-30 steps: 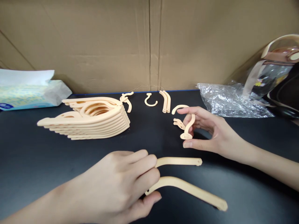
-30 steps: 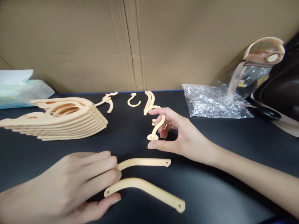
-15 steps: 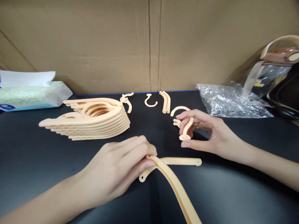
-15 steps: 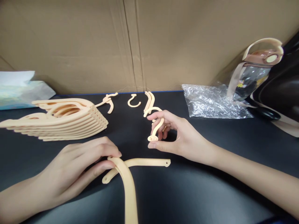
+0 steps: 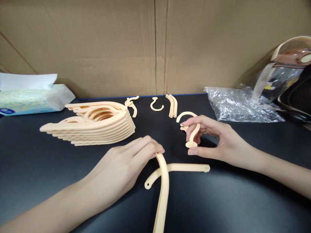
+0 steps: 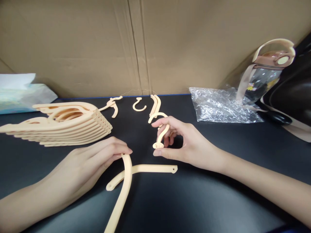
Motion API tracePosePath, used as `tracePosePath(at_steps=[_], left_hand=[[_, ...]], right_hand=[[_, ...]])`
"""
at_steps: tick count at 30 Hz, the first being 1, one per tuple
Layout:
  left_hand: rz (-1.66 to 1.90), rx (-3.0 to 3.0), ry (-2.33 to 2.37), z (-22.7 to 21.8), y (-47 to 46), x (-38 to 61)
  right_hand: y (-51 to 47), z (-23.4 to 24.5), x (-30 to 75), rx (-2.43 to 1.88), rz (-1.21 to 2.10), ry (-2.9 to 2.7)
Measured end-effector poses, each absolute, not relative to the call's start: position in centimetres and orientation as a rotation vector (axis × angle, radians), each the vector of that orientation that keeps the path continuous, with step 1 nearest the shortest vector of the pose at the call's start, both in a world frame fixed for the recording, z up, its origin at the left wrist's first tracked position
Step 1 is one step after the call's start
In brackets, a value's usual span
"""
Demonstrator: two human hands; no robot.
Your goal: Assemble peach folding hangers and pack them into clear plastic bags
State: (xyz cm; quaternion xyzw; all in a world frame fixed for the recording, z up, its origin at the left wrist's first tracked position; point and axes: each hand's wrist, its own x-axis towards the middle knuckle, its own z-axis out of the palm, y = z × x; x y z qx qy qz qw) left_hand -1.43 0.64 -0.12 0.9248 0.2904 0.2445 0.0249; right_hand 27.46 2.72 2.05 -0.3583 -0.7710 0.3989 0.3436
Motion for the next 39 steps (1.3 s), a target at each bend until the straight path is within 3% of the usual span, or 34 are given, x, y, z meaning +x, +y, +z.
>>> tracePosePath(at_steps=[8,18,39], left_hand=[[0.848,2.867,1.052,0.3,0.3,-1.3],[0.573,2.928,0.585,1.2,-0.3,-1.2],[0.623,2.511,0.799,1.4,-0.3,-1.3]], right_hand=[[2.8,1.7,27.4,-0.929,0.991,-2.013],[2.8,2.0,27.4,-0.921,0.886,-2.128],[2.6,2.3,27.3,-1.004,0.919,-2.13]])
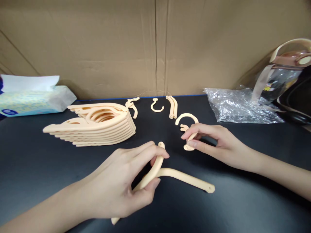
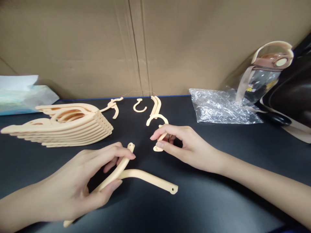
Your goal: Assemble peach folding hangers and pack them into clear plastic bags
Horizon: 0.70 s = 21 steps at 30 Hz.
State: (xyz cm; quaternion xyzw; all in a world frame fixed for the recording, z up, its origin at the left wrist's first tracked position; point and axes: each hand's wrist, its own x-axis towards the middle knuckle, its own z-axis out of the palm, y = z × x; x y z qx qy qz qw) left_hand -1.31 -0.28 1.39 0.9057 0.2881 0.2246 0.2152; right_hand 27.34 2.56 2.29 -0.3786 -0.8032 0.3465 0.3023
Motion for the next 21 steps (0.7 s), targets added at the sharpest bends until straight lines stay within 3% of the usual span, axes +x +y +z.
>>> tracePosePath(at_steps=[21], left_hand=[[0.645,2.459,1.059,1.44,-0.12,-1.19]], right_hand=[[2.7,1.84,27.2,-0.912,1.112,-2.047]])
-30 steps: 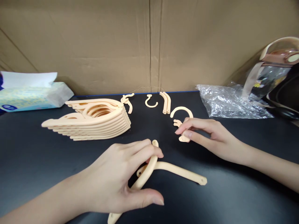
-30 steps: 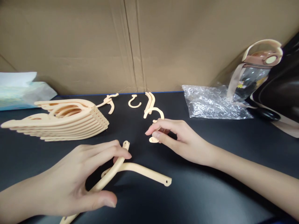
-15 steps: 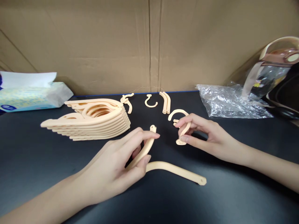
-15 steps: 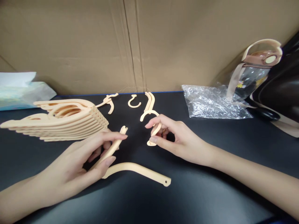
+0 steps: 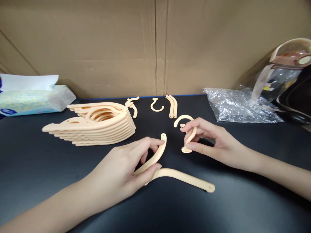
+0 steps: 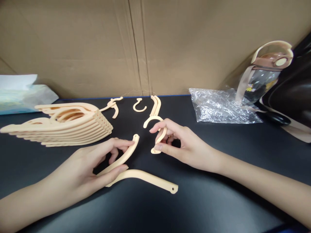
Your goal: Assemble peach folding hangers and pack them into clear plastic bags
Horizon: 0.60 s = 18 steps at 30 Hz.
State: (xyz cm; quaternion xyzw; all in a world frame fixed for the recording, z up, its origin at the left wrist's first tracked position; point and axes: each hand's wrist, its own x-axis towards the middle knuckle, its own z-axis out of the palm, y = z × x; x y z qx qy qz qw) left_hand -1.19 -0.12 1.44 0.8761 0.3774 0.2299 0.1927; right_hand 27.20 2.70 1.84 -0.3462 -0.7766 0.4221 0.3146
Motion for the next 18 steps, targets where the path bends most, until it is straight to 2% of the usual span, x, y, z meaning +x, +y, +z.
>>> tracePosePath(at_steps=[7,18], left_hand=[[0.553,2.338,0.999,1.8,0.0,-1.2],[0.757,2.649,0.862,0.1,0.3,-1.4]], right_hand=[[2.8,1.8,27.0,-0.942,1.198,-1.99],[2.8,1.7,27.0,-0.958,1.215,-1.966]])
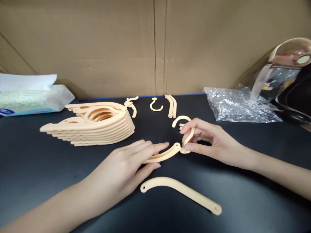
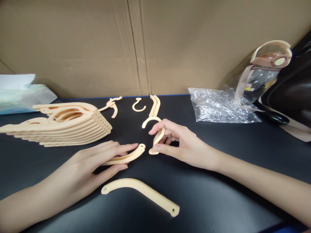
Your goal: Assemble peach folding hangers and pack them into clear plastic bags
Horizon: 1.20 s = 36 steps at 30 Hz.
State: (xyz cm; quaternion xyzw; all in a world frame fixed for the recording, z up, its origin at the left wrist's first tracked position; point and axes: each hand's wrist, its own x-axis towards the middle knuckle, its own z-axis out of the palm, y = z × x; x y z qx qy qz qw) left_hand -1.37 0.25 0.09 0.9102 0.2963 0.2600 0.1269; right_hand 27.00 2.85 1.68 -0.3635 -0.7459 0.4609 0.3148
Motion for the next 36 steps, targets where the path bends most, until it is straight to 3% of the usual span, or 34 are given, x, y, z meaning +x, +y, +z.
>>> tracePosePath(at_steps=[36], left_hand=[[0.692,2.888,0.648,0.62,0.2,-0.86]], right_hand=[[3.38,1.3,27.17,-0.712,1.816,-1.453]])
